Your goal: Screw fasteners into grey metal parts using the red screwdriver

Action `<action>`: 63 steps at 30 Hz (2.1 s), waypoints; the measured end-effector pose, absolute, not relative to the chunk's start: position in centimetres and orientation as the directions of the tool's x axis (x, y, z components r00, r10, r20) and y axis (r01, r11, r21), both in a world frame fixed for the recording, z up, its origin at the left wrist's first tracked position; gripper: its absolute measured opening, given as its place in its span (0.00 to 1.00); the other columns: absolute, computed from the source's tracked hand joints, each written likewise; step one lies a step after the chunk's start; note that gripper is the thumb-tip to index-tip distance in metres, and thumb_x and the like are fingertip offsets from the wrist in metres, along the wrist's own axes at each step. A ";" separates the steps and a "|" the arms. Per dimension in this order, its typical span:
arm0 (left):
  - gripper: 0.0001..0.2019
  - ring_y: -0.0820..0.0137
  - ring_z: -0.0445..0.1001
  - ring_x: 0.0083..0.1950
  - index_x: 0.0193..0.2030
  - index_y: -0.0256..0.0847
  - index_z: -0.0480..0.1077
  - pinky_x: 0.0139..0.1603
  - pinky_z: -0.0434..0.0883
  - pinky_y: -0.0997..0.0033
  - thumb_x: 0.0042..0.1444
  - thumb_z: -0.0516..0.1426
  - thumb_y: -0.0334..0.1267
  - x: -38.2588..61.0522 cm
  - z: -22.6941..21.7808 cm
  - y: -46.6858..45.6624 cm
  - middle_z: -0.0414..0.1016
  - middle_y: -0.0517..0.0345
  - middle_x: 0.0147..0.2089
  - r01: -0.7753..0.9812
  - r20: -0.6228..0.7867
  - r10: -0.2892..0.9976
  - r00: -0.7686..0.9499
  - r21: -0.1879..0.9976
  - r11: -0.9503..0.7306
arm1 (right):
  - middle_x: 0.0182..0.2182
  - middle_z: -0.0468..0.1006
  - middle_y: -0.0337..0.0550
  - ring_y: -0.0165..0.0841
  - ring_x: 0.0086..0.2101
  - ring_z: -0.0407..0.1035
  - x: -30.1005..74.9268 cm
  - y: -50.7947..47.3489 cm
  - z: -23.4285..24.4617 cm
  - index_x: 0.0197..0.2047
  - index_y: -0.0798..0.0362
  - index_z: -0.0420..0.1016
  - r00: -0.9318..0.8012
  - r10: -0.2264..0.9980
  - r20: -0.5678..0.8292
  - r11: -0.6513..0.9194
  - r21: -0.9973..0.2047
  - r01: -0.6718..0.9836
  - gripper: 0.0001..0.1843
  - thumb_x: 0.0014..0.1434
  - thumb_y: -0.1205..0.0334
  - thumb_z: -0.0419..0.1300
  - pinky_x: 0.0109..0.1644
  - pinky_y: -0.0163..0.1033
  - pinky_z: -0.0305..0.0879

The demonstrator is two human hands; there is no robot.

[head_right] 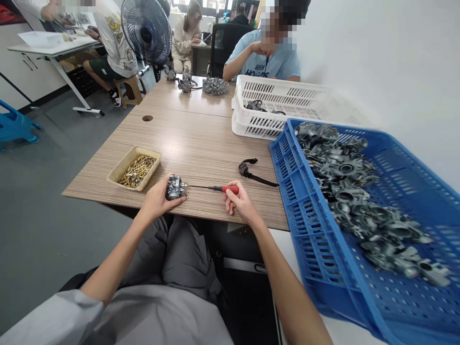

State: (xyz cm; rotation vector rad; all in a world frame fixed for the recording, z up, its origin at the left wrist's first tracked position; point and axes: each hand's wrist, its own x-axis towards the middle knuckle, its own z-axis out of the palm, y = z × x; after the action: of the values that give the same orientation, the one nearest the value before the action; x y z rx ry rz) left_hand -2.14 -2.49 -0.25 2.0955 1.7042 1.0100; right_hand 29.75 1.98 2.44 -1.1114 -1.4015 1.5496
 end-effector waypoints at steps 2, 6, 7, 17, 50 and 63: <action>0.42 0.48 0.77 0.64 0.73 0.43 0.59 0.63 0.75 0.51 0.58 0.68 0.54 -2.2 -0.3 -2.5 0.77 0.43 0.64 0.758 0.351 0.934 0.071 0.589 -0.279 | 0.28 0.75 0.31 0.26 0.18 0.68 29.8 2.0 2.5 0.44 0.47 0.62 -0.337 0.934 -0.116 -0.115 -0.993 0.022 0.26 0.60 0.39 0.70 0.15 0.29 0.60; 0.41 0.48 0.77 0.64 0.73 0.43 0.59 0.64 0.75 0.51 0.59 0.68 0.55 -2.2 -0.5 -2.4 0.77 0.43 0.64 0.763 0.341 0.937 0.076 0.585 -0.275 | 0.24 0.74 0.29 0.25 0.16 0.65 29.9 2.1 2.4 0.41 0.46 0.61 -0.333 0.934 -0.134 -0.127 -0.991 0.043 0.27 0.60 0.38 0.70 0.14 0.28 0.57; 0.41 0.48 0.77 0.64 0.73 0.42 0.59 0.64 0.75 0.51 0.59 0.68 0.55 -2.2 -0.5 -2.4 0.77 0.43 0.64 0.764 0.340 0.937 0.077 0.583 -0.275 | 0.24 0.74 0.29 0.25 0.16 0.65 29.9 2.1 2.4 0.41 0.46 0.61 -0.332 0.934 -0.134 -0.127 -0.991 0.044 0.27 0.60 0.38 0.70 0.14 0.28 0.57; 0.41 0.49 0.78 0.63 0.73 0.42 0.58 0.62 0.76 0.52 0.59 0.68 0.55 -2.2 -0.2 -2.5 0.77 0.44 0.63 0.765 0.344 0.936 0.078 0.582 -0.277 | 0.26 0.75 0.31 0.26 0.18 0.67 29.6 1.9 2.8 0.43 0.48 0.65 -0.323 0.938 -0.125 -0.122 -0.992 0.030 0.25 0.60 0.39 0.70 0.16 0.29 0.60; 0.40 0.49 0.78 0.63 0.73 0.43 0.58 0.62 0.76 0.52 0.59 0.67 0.53 -2.1 -0.1 -2.5 0.77 0.44 0.63 0.765 0.343 0.936 0.074 0.583 -0.274 | 0.25 0.74 0.31 0.26 0.18 0.67 29.7 1.7 3.0 0.44 0.48 0.67 -0.323 0.939 -0.121 -0.098 -0.991 0.088 0.23 0.59 0.43 0.71 0.16 0.29 0.61; 0.39 0.50 0.79 0.62 0.72 0.44 0.59 0.61 0.76 0.53 0.59 0.68 0.52 -2.0 0.0 -2.5 0.78 0.45 0.61 0.777 0.349 0.934 0.074 0.567 -0.273 | 0.20 0.73 0.32 0.26 0.16 0.62 29.7 1.8 2.6 0.36 0.48 0.67 -0.347 0.934 -0.085 -0.028 -0.986 0.165 0.22 0.61 0.43 0.70 0.16 0.30 0.57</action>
State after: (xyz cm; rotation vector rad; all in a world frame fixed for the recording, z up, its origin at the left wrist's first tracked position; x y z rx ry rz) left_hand -2.04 -2.54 0.00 2.1177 1.7321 0.9850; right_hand 29.71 1.82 2.59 -1.1789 -1.5695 1.4394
